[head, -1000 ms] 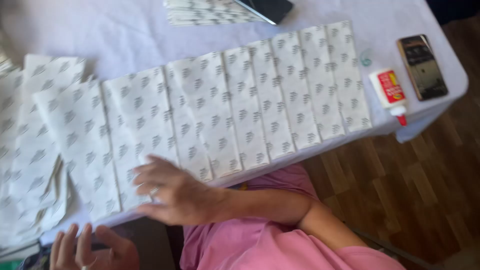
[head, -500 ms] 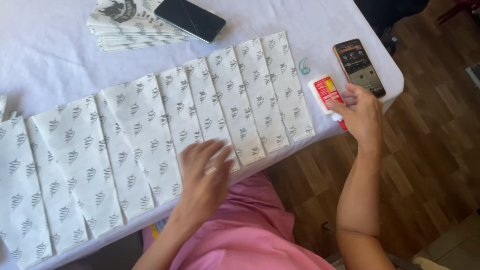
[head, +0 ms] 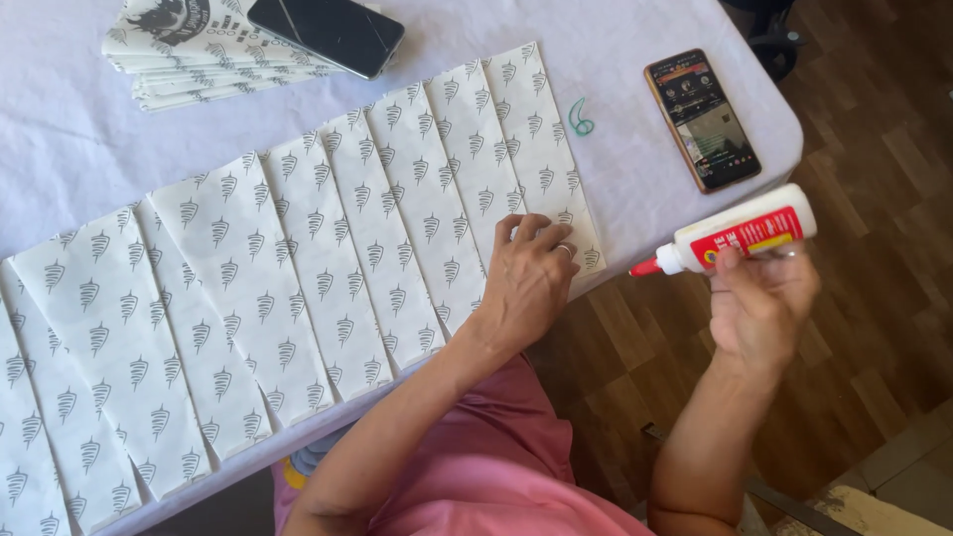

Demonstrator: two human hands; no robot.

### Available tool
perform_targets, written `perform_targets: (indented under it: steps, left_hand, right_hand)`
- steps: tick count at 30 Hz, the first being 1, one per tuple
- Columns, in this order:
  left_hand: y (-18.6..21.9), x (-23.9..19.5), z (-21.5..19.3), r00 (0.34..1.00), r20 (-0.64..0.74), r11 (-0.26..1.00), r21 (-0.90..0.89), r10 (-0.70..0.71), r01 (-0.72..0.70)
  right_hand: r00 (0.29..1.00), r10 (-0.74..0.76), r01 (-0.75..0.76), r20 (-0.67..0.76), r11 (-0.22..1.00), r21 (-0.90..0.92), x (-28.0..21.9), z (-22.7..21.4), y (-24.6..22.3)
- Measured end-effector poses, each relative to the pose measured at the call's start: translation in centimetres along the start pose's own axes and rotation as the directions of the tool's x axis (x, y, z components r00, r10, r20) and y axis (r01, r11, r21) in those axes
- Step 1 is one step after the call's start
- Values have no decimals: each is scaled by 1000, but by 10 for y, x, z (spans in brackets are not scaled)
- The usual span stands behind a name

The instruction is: Applying glue to the edges of a stack of printed paper strips and fanning them out to bond them.

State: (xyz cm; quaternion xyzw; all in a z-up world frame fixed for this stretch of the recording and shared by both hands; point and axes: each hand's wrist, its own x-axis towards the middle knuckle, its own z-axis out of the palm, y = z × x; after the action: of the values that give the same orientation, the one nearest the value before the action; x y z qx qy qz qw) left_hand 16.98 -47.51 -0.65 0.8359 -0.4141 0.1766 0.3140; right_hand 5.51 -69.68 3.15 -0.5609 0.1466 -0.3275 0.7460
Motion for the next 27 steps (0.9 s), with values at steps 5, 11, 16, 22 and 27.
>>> perform_targets:
  steps: [5, 11, 16, 22, 27]
  left_hand:
    - [0, -1, -10, 993, 112, 999, -21, -36, 39]
    - [11, 5, -31, 969, 225, 993, -42, -97, 109]
    - [11, 3, -28, 944, 296, 985, -38, -148, 167]
    - [2, -7, -13, 992, 126, 999, -24, -18, 21]
    - [3, -6, -14, 995, 96, 1000, 6, -22, 21]
  right_hand:
    - [984, -161, 150, -76, 980, -135, -17, 5, 21]
    - [982, -187, 176, -31, 958, -225, -25, 0, 61]
    - [977, -209, 209, 26, 945, -251, -25, 6, 59]
    - [970, -207, 148, -131, 921, -361, -28, 31, 30]
    - [989, -147, 144, 3, 962, -230, -42, 44, 40]
